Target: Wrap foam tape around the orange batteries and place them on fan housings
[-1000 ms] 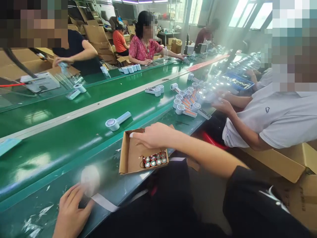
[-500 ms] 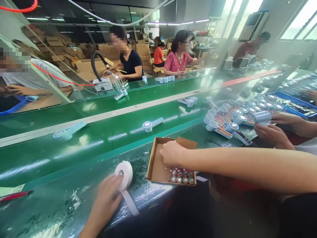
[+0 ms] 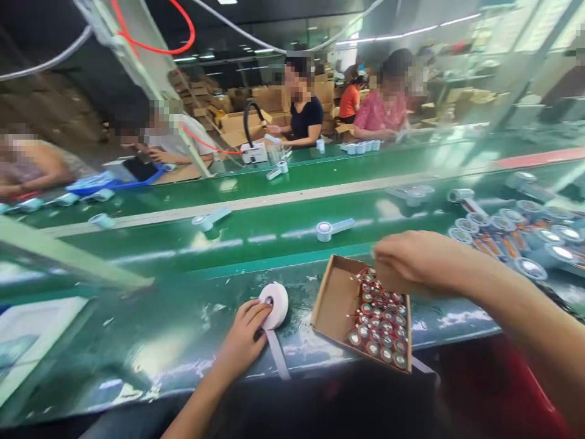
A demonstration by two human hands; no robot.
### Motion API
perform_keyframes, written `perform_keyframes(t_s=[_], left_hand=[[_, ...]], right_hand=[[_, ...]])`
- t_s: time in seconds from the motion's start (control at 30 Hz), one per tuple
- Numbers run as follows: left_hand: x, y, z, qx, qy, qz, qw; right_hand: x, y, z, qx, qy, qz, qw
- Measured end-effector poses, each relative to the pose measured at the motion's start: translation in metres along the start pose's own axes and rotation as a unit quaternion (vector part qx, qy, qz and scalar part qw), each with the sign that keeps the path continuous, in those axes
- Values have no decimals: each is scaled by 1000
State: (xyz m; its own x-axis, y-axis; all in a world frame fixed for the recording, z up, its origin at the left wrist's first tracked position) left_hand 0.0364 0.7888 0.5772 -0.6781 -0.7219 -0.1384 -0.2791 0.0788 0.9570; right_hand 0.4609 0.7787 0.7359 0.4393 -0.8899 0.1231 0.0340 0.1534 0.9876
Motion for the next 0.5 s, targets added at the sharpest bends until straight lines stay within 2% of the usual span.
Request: perform_keyframes(t_s=[0.07, 0.1, 0.17, 0.23, 0.3, 0.37, 0.43, 0.5], left_hand=[[-2, 0, -3, 4, 1, 15, 1000], [-2, 0, -2, 0, 0, 15, 1000], [-4, -1, 3, -13, -6, 8, 1000], [-7, -3, 10, -27, -17, -2, 999], [-11, -4, 16, -36, -28, -10, 999], [-12, -3, 17, -41, -36, -15, 998], [-11, -1, 13, -43, -37, -17, 998], [-11, 0, 9, -43, -33, -15, 998]], right_hand=[[13, -10, -8, -4, -7, 18, 1000], [16, -12, -6, 1, -32, 25, 999], [14, -10, 3, 21, -81, 38, 996], [5, -2, 11, 52, -101, 26, 993], [-5, 4, 17, 97, -59, -14, 993], [-12, 2, 26, 154, 28, -64, 986], [-18, -11, 35, 199, 127, -103, 966], [-27, -31, 42, 211, 192, -101, 953]])
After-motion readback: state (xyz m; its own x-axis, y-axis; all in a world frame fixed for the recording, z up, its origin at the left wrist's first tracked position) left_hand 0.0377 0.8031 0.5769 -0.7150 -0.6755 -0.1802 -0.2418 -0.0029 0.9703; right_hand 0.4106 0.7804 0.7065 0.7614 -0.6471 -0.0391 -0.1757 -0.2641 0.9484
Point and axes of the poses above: each hand's wrist, its own x-axis away from the middle knuckle, its own y-axis out of the back of the hand, z = x × y, the point moved 2 cm from there along -x, towards the middle knuckle, and after that the axes turned 11 degrees about z, right-handed, at the moved point
